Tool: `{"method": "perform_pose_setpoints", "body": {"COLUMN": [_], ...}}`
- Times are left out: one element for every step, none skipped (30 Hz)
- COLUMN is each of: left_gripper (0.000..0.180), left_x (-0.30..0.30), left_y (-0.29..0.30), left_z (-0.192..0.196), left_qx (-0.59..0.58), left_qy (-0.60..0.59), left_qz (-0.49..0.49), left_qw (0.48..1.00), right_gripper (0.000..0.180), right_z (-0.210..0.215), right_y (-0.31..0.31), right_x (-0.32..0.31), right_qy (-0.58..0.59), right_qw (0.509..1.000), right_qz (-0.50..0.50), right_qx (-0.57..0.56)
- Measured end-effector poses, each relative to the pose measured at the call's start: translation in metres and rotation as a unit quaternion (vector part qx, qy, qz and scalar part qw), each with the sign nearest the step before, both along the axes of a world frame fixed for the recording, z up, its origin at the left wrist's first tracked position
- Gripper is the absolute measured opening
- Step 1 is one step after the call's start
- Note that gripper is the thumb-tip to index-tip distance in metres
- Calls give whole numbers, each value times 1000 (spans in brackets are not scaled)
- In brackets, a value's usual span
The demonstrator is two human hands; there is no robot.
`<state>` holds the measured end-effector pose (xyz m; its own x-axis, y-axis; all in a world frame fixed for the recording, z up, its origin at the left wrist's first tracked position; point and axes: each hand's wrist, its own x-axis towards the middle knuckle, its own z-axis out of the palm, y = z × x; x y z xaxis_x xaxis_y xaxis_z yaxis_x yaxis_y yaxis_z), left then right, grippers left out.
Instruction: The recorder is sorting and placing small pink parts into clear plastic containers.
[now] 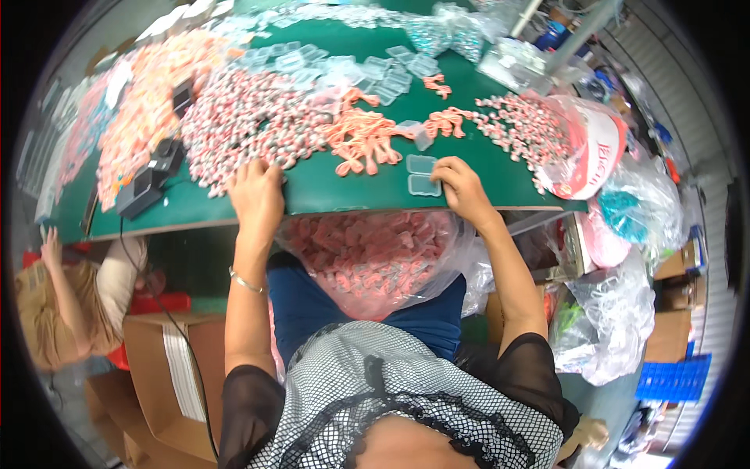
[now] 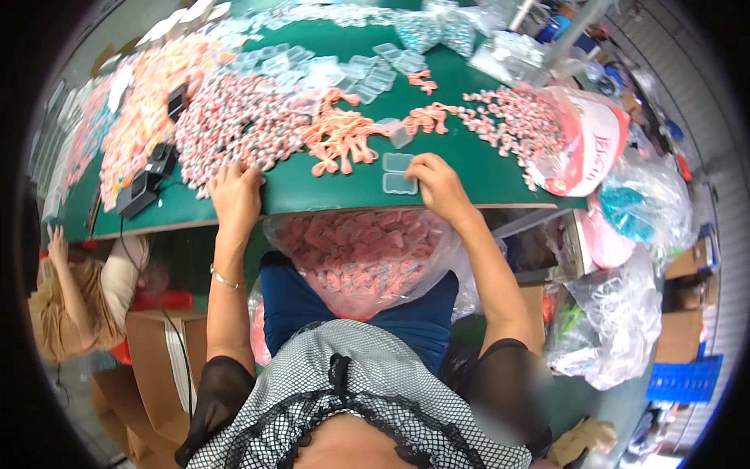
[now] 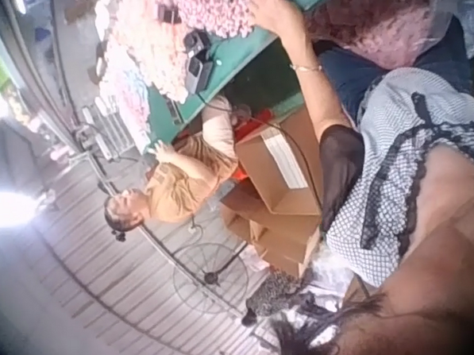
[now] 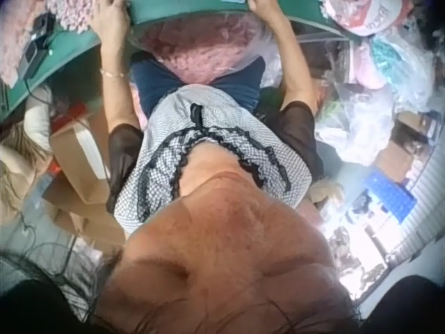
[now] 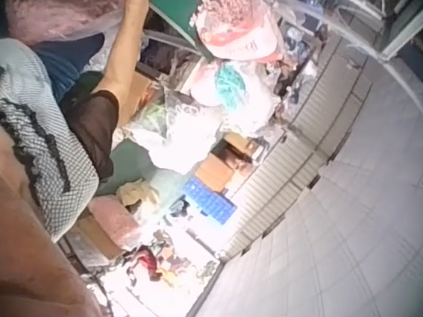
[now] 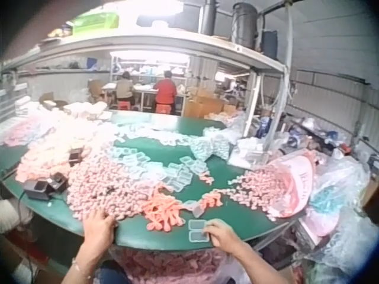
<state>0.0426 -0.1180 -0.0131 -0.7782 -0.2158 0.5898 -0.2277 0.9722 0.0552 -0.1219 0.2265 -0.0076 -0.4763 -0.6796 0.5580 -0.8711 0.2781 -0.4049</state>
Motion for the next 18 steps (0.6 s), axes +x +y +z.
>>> {"method": "perform_pose_setpoints", "body": {"left_gripper": [9,10,10,10,12,13,13,15,16,16,17,17,18,17,17,17,17,17], "left_x": [-1,-3,-4,-7,-10,-12,-16,-20,-19,-20,-21,-18,-17,-14,-8,-7,-8,-4], "left_y": [6,11,15,18,20,23,25,28,26,27,28,26,24,23,21,22,23,21], "left_z": [8,14,18,19,21,22,22,21,22,21,18,19,16,15,16,17,18,18], "left_qx": [-16,-23,-31,-31,-15,2,-2,42,82,107,132,159,189,198,208,202,221,241], "left_qy": [17,36,55,60,19,-22,-16,-44,-72,-67,-61,-68,-75,-60,-46,-41,-53,-64], "left_qz": [-13,-38,-60,-67,-99,-130,-142,-159,-168,-173,-184,-181,-181,-195,-201,-216,-214,-203], "left_qw": [1000,998,996,995,995,991,990,985,980,977,972,968,962,959,956,954,950,947], "right_gripper": [22,22,22,22,18,18,17,12,12,11,12,14,16,15,14,13,12,12], "right_z": [3,4,5,5,3,0,-1,-2,-3,-4,-5,-12,-19,-19,-19,-16,-14,-6], "right_y": [2,10,16,23,33,43,51,59,54,51,52,49,48,44,34,32,32,26], "right_x": [-1,-8,-18,-30,-46,-64,-79,-90,-98,-105,-114,-125,-135,-137,-136,-134,-132,-124], "right_qy": [-1,3,23,43,46,83,119,163,169,193,213,210,207,206,206,221,235,243], "right_qw": [1000,1000,996,988,977,963,943,925,921,894,856,849,841,838,840,829,818,815], "right_qz": [-14,-26,-82,-137,-206,-256,-311,-343,-350,-395,-442,-447,-455,-458,-453,-467,-478,-470], "right_qx": [-18,-17,-33,-50,-34,-20,-7,9,1,83,165,185,209,213,217,216,217,237]}}
